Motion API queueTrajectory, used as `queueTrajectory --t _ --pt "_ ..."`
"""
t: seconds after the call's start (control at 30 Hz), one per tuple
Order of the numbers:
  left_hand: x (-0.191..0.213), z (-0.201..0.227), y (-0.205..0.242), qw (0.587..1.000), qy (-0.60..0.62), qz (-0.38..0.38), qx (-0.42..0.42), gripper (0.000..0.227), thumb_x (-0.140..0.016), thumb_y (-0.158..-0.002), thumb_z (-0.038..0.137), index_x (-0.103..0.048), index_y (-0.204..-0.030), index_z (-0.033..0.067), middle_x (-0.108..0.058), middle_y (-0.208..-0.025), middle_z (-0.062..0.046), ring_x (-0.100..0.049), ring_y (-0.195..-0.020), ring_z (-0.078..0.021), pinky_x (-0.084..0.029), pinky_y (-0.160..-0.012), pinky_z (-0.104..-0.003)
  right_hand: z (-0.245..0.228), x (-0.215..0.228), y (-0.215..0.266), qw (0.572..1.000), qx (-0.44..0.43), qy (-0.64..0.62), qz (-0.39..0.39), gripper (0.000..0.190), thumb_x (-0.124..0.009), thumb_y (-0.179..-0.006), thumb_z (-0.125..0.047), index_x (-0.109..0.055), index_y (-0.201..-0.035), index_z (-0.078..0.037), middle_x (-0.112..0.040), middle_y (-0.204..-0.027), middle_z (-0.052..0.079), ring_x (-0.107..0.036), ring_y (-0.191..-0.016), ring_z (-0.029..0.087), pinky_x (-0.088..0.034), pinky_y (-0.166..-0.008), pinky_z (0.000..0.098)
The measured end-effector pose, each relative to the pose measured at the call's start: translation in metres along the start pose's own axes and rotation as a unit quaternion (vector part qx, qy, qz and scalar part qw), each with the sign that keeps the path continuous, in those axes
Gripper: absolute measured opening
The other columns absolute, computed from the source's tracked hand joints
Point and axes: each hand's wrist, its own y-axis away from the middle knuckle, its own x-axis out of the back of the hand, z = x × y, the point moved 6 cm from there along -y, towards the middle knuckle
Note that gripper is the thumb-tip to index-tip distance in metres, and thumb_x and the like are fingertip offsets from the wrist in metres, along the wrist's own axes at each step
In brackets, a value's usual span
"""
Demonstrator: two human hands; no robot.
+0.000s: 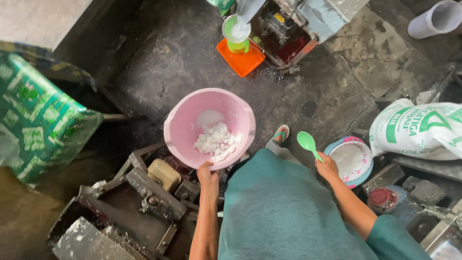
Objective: The person mixes a white powdery substance in a pink bowl using a green spatula, then pours the mixture into a metal machine. They repeat the process with a green bowl, adding water from a metal cup and mixing before pouring into the machine.
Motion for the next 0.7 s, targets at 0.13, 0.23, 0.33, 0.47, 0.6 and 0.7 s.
queueTrajectory --t 0.13,0.23,0.33,0.47,0.6,0.7 --pt "-0.081 0.014 0.095 0.995 -0.042 -0.082 -0.031 0.091 -0.059 -0.059 -0.023 -0.045 -0.144 0.0051 -0.049 -0.132 -0.028 -0.047 -0.127 -0.0472 -0.044 -0.097 -0.064 0.048 0.007 0.009 0.997 -0.064 -0.042 -0.014 0.045 -0.056 -0.092 -0.045 -0.061 -0.137 -0.046 -0.074 -0.12 0.003 -0.066 -0.119 0.033 -0.049 -0.106 0.0444" --pt "-0.137 -0.002 0.143 0.989 -0.058 -0.129 -0.046 0.09 -0.056 -0.061 -0.023 -0.045 -0.146 0.0036 -0.05 -0.133 -0.028 -0.048 -0.128 -0.0466 -0.045 -0.098 -0.061 0.061 0.034 0.033 0.993 -0.108 -0.042 -0.013 0.046 -0.05 -0.094 -0.051 -0.054 -0.14 -0.054 -0.068 -0.135 0.009 -0.06 -0.128 0.037 -0.044 -0.111 0.0471" --pt "-0.178 -0.03 0.16 0.982 -0.054 -0.172 -0.062 0.091 -0.054 -0.056 -0.025 -0.051 -0.142 0.0044 -0.057 -0.127 -0.027 -0.055 -0.119 -0.0451 -0.053 -0.093 -0.058 0.071 0.059 0.043 0.987 -0.146 -0.069 0.007 0.049 -0.048 -0.094 -0.051 -0.051 -0.142 -0.055 -0.068 -0.134 0.014 -0.06 -0.127 0.039 -0.043 -0.111 0.0489" --pt "-0.233 -0.091 0.098 0.959 -0.118 -0.243 -0.089 0.092 -0.059 -0.047 -0.019 -0.062 -0.133 0.0153 -0.067 -0.113 -0.017 -0.065 -0.09 -0.0371 -0.059 -0.06 -0.059 0.079 0.104 0.041 0.972 -0.134 -0.174 0.079 0.048 -0.05 -0.099 -0.042 -0.057 -0.146 -0.035 -0.077 -0.108 0.005 -0.062 -0.121 0.036 -0.044 -0.106 0.048" --pt "-0.288 -0.113 0.145 0.949 -0.158 -0.258 -0.093 0.09 -0.06 -0.049 -0.018 -0.063 -0.133 0.0151 -0.068 -0.11 -0.017 -0.064 -0.086 -0.0332 -0.054 -0.052 -0.052 0.083 0.166 0.006 0.95 -0.032 -0.225 0.213 0.044 -0.054 -0.101 -0.033 -0.062 -0.143 -0.022 -0.074 -0.099 0.008 -0.063 -0.112 0.036 -0.046 -0.101 0.0501" --pt "-0.328 -0.131 0.145 0.946 -0.172 -0.256 -0.098 0.087 -0.06 -0.047 -0.018 -0.066 -0.127 0.015 -0.067 -0.107 -0.016 -0.063 -0.081 -0.0317 -0.053 -0.052 -0.049 0.053 0.233 -0.017 0.927 0.055 -0.209 0.307 0.04 -0.056 -0.104 -0.025 -0.063 -0.143 -0.019 -0.07 -0.103 0.026 -0.061 -0.107 0.047 -0.046 -0.095 0.0583"
